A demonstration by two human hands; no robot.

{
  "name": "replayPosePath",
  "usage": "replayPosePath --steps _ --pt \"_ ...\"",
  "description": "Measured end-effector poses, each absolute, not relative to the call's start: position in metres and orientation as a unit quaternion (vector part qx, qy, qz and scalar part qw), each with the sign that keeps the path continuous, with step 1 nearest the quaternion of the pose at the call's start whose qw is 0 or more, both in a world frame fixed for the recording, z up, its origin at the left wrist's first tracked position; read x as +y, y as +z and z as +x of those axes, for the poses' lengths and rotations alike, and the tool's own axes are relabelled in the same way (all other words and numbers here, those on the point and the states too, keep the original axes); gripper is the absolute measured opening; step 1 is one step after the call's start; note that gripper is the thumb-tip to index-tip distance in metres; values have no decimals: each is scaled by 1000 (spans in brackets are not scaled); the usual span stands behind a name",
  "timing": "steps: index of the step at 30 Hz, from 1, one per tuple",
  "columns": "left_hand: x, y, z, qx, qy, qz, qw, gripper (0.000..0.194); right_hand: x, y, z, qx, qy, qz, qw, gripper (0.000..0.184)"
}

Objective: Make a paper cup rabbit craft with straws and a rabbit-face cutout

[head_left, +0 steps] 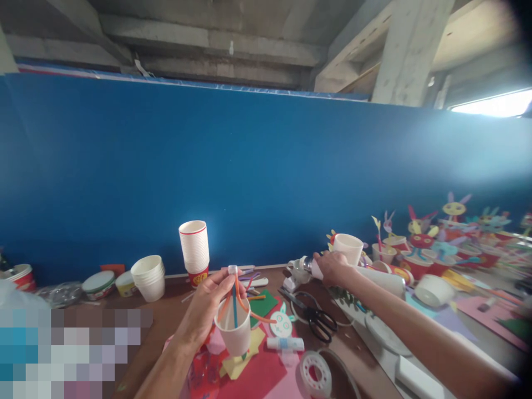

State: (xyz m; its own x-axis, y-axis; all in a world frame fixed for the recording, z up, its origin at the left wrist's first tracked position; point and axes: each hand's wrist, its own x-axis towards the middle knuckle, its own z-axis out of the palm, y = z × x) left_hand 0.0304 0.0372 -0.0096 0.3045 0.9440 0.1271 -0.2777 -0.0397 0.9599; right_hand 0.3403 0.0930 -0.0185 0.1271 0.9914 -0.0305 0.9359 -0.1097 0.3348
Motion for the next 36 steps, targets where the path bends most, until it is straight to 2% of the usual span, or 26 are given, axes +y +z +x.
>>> replayPosePath --steps 9,19,36 --pt "40 -10 31 314 487 528 621 26 89 -8 334 643 123 742 146 73" --pt "40 -13 30 303 487 529 625 26 95 -6 331 648 154 732 140 43" --pt "39 -12 30 304 484 522 633 27 99 -8 326 654 199 722 109 30"
